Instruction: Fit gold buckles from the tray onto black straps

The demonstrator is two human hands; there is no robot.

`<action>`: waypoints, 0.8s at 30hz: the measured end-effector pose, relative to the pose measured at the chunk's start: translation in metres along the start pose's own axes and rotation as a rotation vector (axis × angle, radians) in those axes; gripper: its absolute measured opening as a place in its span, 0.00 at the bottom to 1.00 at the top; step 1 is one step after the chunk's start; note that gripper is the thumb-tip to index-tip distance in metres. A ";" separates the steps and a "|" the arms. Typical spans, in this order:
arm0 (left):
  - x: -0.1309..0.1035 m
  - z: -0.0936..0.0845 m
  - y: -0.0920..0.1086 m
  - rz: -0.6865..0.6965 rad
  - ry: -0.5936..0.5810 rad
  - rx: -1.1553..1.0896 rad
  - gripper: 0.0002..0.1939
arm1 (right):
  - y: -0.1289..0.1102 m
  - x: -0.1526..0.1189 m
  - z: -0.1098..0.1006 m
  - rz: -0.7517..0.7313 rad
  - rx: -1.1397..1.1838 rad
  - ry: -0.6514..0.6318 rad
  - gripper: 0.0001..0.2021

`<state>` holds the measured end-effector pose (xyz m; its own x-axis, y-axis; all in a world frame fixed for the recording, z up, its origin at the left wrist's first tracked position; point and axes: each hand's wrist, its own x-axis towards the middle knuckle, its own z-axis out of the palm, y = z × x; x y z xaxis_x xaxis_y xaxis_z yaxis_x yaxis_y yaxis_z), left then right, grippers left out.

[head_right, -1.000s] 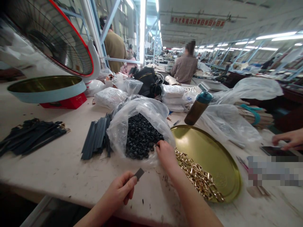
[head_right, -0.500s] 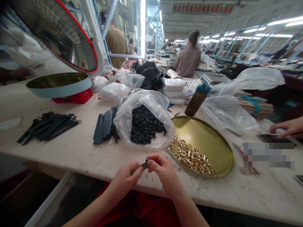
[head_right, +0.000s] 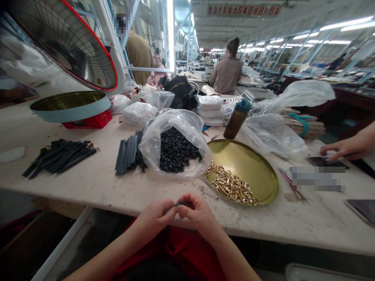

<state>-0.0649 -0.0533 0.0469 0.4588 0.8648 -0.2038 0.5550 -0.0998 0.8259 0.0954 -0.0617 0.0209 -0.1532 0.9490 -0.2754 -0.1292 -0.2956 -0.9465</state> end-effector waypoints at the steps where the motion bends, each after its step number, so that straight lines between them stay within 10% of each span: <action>1: 0.000 -0.001 0.001 0.005 -0.006 -0.041 0.10 | 0.000 -0.001 0.000 -0.001 0.004 0.012 0.16; 10: 0.003 -0.001 -0.002 -0.008 0.010 -0.354 0.12 | 0.008 -0.004 0.008 -0.036 0.176 -0.002 0.22; 24: 0.021 -0.002 -0.014 -0.218 0.057 0.033 0.08 | 0.030 0.004 0.007 0.267 0.463 -0.132 0.16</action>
<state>-0.0648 -0.0328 0.0325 0.2861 0.8938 -0.3453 0.6595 0.0777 0.7477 0.0844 -0.0675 -0.0072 -0.3571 0.8217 -0.4442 -0.4818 -0.5695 -0.6660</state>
